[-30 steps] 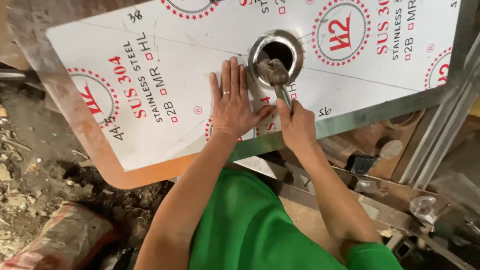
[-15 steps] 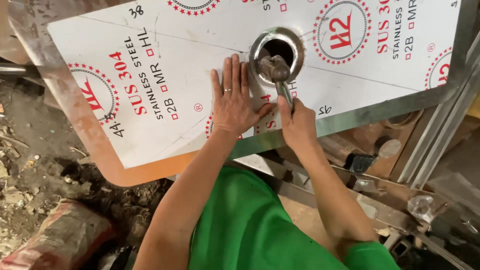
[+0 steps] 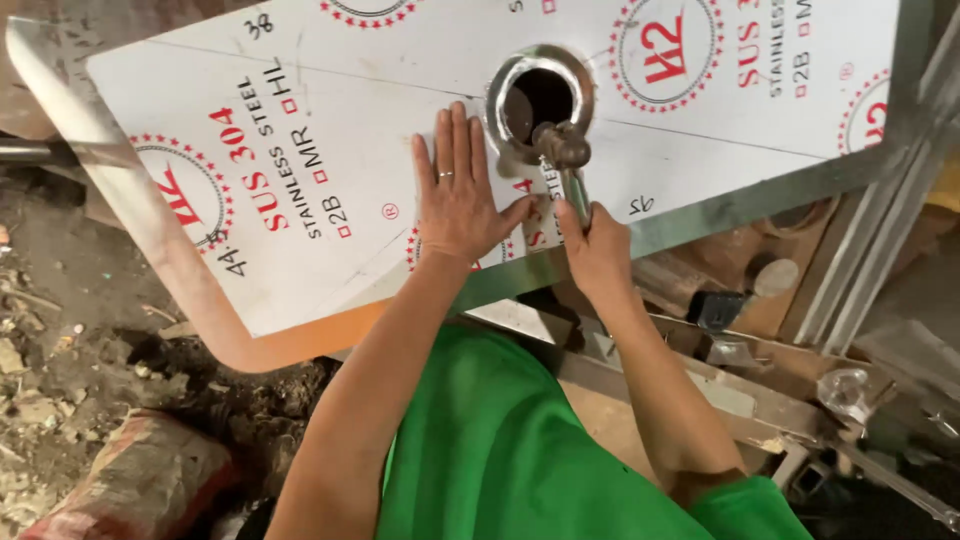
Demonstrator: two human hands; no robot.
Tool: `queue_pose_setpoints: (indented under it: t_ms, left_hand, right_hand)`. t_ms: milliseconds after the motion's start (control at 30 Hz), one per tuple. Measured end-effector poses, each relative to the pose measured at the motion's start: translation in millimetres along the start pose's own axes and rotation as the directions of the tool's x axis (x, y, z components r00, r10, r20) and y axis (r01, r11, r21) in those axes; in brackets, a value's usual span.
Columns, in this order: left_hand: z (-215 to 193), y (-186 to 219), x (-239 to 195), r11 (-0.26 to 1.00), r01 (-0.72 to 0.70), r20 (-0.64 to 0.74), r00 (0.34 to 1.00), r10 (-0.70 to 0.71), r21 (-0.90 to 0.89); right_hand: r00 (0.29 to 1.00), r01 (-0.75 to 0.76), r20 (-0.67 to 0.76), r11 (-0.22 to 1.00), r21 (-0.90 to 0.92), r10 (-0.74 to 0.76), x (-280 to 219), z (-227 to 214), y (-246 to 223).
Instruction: The recorder hammers a metal circular insert into a stainless steel sheet to secure it.
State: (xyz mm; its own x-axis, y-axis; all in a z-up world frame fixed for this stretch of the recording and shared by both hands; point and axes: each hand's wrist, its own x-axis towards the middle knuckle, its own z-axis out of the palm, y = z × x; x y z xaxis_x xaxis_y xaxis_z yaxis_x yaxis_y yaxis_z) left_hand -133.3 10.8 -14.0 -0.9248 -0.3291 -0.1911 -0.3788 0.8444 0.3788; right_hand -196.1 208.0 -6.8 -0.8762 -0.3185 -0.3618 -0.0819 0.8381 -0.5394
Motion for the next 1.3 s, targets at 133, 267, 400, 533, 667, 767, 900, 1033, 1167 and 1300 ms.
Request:
queue_pose_setpoints:
  t_ms: [133,267,400,533,667,767,900,1033,1167,1300]
  left_hand:
    - [-12,-9,0,1.0,0.009,-0.06,0.998,-0.01,-0.03]
    - [-34,-55,-28,0.99,-0.143,0.083,0.986,0.141,0.018]
    - [-47,-96,-59,0.97,-0.222,0.112,0.971,0.211,0.1]
    - [-19,-109,-79,0.971,-0.211,0.007,0.977,0.212,0.112]
    - [-3,-100,-95,0.984,-0.168,-0.034,0.985,0.17,0.063]
    - [8,-80,-101,0.989,-0.134,-0.084,0.987,0.139,0.064]
    - [19,-61,-109,0.998,-0.047,-0.081,0.995,0.049,0.036]
    - [22,-41,-115,0.999,-0.011,-0.156,0.988,0.016,0.031]
    - [34,2,-160,0.997,0.078,-0.132,0.988,-0.077,-0.002]
    - [43,36,-153,0.992,0.124,-0.202,0.972,-0.117,0.024]
  right_hand:
    - [0.997,0.01,-0.075,0.998,-0.067,-0.015,-13,-3,8]
    - [0.992,-0.067,-0.112,0.992,-0.105,0.055,-23,-2,10]
    - [0.992,-0.094,-0.102,0.975,-0.201,0.075,-18,-2,16]
    - [0.987,-0.099,-0.144,0.98,-0.171,0.074,-16,7,15]
    - [0.985,-0.078,-0.169,0.978,-0.195,0.045,-11,5,27]
    - [0.979,-0.02,-0.2,0.973,-0.232,-0.028,2,-10,39]
    - [0.988,0.024,-0.138,0.953,-0.302,-0.069,12,-24,39]
    - [0.99,0.044,-0.117,0.955,-0.294,-0.082,24,-35,44]
    - [0.993,0.089,-0.034,0.927,-0.365,-0.109,7,-46,64]
    - [0.984,0.161,-0.016,0.92,-0.359,-0.178,31,-61,56]
